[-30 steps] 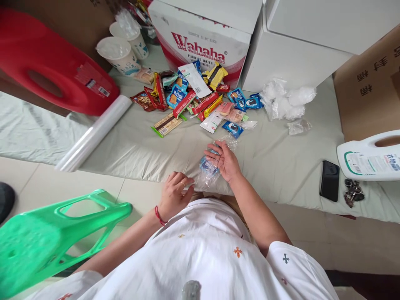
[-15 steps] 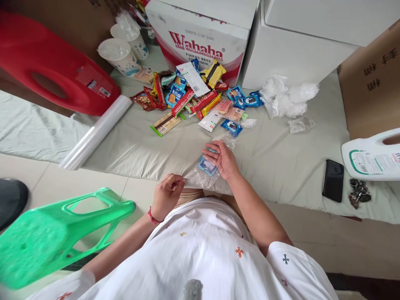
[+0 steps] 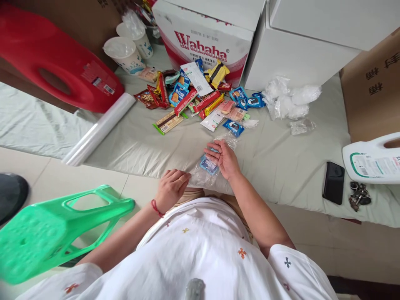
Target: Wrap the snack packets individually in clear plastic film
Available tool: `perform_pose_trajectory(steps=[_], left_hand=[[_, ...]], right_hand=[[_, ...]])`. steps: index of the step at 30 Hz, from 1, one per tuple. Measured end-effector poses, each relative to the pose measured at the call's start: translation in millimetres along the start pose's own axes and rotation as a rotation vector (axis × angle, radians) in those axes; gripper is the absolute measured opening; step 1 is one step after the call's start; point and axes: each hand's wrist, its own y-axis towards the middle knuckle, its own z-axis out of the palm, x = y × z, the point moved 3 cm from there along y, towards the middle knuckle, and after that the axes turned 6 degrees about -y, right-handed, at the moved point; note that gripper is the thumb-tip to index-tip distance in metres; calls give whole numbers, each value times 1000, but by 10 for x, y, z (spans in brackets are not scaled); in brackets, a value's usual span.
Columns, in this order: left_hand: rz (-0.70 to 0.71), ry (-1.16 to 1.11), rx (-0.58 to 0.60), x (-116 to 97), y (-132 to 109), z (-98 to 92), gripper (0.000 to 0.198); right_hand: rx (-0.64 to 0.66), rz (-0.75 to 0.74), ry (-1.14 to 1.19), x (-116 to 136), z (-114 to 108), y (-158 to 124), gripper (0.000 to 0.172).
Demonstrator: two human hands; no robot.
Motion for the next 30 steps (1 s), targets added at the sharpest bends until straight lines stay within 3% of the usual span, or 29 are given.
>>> perform_pose_trajectory(steps=[4,8,11,14,16,20,24,27,30], left_hand=[[21,-101,-12,177,-314,-201,20],[9,-179,-134,-2,-370,-274,18],[84,-142,-181,-286,-191,-131,13],[49,-15,-225,-507,56,109,46],[29,34,-176,-605,209,268,55],[-58,56,-112,-631,356,372,29],[-309,-84,-172,-408,88,245,42],[-475,-114,-34,-248,-286,147,43],[-435,-131,2,-294,-458,-62,44]], right_hand=[[5,2,-8,1,-9,0,36],[-1,-13,-8,-4,-9,-9,36],[-1,-22,-16,-4,3,-14,36],[-8,-28,-23,2,18,-17,36],[-13,-30,-24,4,26,-18,36],[-20,-33,-15,1,25,-11,36],[-4,-21,-12,4,9,11,37],[-4,-2,-18,13,-4,24,37],[1,6,-18,14,-5,29,38]])
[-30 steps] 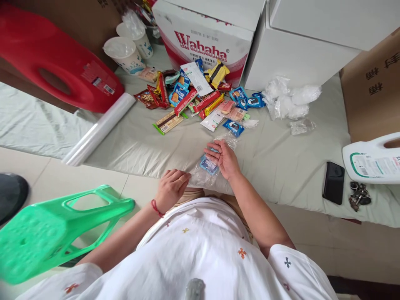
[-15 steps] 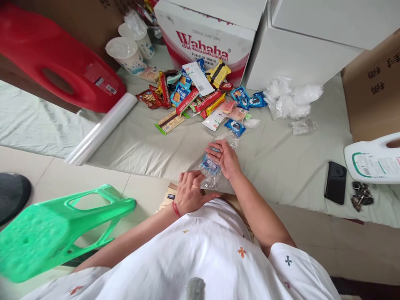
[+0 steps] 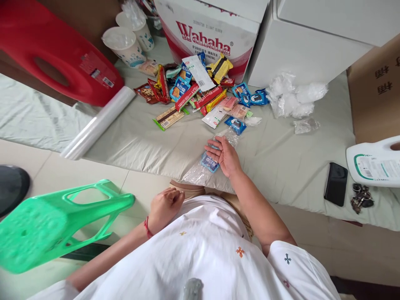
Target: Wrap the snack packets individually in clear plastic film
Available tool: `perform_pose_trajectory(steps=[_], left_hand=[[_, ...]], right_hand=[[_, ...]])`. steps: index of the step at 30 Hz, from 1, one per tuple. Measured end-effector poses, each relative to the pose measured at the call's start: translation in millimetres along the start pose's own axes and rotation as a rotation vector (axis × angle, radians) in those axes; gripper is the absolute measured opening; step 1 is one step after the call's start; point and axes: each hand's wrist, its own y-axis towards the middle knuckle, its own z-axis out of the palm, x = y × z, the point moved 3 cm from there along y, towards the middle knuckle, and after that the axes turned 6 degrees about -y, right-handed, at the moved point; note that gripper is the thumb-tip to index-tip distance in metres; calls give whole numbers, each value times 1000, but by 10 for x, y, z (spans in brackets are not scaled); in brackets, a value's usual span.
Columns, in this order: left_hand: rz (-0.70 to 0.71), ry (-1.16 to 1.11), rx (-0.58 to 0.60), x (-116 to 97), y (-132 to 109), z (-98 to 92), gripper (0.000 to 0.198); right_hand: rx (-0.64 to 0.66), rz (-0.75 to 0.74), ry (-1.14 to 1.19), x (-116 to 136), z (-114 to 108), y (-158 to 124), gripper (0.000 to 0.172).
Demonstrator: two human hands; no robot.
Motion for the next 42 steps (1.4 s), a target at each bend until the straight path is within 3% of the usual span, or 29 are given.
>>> perform_pose_trajectory(steps=[2,4,6,8,10,14,17,21,25,30,32,35,39,42], left_hand=[[206,-78,-71,-235,9,-171,38],[468,-148,-133,-580,100,-285,20],[675,-206,-105,-906,246,-259,13],[763,-249,-48,-1104,426,-90,26],[702,-268,-58,-1112,623,167,38],[384,-187,-218,-746,905,634,54],[295,-21,-151,-552,947,798,58],[242,173,-44,-556,918,796,59],[208,277,-1,-619,922,761,55],[128,251,-18,-677,1044,653,49],[101,265,-33,-711,1119,601,46],[125,280,-75,-749,1217,558,41],[279,238,-35,-750,1289,602,43],[261,179,30,-685,1357,642,45]], right_hand=[[5,-8,-2,-6,2,-1,38],[7,-24,-9,-18,1,-3,38],[11,-37,-14,-34,1,-6,37],[12,-38,-12,-54,-1,-10,36],[11,-39,-3,-66,1,-16,37],[8,-9,21,-26,6,-26,41],[32,91,-3,84,-19,-9,49],[89,189,-178,310,-123,107,56],[59,117,-360,523,-282,350,57],[-177,-211,-620,698,-589,572,46],[-308,-372,-795,733,-729,554,40],[-444,-507,-1110,731,-883,457,46],[-469,-437,-1422,660,-943,388,59],[-321,-302,-1384,581,-897,430,48]])
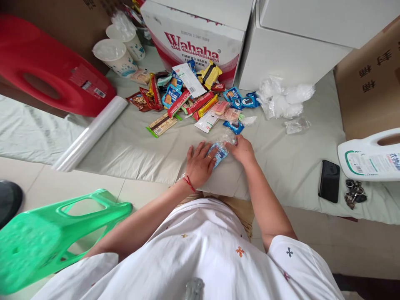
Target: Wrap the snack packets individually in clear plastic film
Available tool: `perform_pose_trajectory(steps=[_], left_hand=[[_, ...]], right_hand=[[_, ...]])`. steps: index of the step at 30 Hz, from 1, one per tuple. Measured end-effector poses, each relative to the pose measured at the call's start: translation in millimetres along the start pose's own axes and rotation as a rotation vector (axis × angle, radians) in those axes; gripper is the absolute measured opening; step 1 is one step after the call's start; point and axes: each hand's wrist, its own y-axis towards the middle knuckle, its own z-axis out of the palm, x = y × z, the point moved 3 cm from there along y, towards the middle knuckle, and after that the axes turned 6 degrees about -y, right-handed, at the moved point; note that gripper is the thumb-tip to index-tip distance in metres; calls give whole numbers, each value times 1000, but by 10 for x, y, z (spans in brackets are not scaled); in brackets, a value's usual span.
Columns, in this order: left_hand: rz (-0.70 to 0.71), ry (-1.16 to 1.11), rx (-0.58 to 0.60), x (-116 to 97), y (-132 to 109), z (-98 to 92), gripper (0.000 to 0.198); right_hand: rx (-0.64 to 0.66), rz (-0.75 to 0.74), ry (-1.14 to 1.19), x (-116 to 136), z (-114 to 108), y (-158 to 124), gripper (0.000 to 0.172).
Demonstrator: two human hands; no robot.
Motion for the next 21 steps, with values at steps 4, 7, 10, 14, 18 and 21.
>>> perform_pose_trajectory(steps=[4,7,10,14,18,21], left_hand=[[-110,-93,-37,149,97,-16,51],[-135,-108,-65,231,144,-40,47],[-133,-91,-80,256,164,-39,44],[-202,-35,-78,262,221,-30,42],[-251,1,-39,265,307,-37,41],[-284,19,-25,273,330,-48,34]], right_hand=[[67,-78,326,110,45,36,35],[6,-71,432,158,12,80,41],[67,27,422,182,44,146,50],[193,-41,491,305,142,163,39],[-99,-299,390,486,100,-93,22],[-135,-476,195,578,169,-426,21]])
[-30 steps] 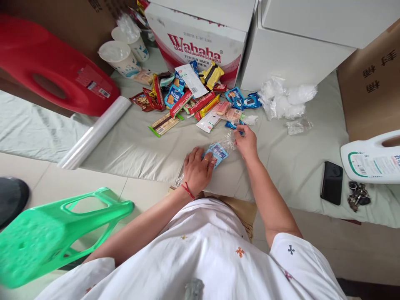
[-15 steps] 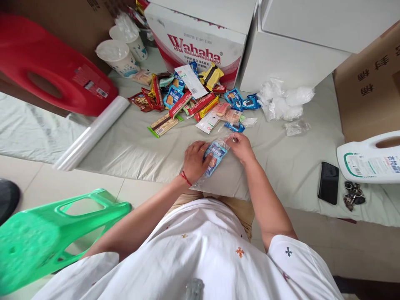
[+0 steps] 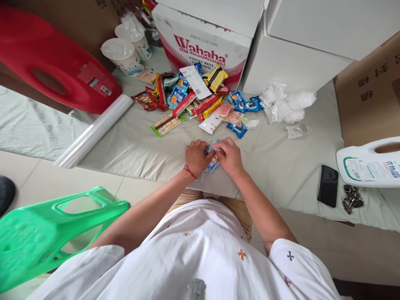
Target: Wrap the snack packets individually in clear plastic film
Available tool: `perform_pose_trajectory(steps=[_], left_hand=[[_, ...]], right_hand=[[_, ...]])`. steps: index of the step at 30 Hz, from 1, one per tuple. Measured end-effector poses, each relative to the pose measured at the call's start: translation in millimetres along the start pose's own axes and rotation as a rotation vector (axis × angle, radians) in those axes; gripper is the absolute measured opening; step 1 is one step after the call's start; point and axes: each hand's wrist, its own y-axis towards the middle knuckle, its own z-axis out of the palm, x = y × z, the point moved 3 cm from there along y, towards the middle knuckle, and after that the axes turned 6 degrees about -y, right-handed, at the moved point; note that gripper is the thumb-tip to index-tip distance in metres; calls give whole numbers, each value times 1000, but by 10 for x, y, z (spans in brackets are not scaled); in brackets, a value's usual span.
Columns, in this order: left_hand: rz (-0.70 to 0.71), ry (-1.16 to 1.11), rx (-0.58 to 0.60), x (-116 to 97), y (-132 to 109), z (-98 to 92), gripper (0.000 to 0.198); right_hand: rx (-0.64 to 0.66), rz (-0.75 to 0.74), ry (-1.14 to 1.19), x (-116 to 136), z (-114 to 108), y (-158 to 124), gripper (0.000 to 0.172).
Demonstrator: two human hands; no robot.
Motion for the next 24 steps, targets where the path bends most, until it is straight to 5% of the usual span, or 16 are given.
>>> perform_pose_trajectory(steps=[6,12,17,24], left_hand=[[72,-50,99,83,-56,-123,35],[-22,136,-42,294,-550,-409,54],[44,189,104,279,-936,-369,25],[-130,-77,327,253,-749,-502,19]], right_hand=[[118,-108,-179,70,307,-423,45],[170,-125,-419,136,390,-561,57],[213,-159,-429,184,333,-628,57],[305,-172,-150,98,160,-518,64]])
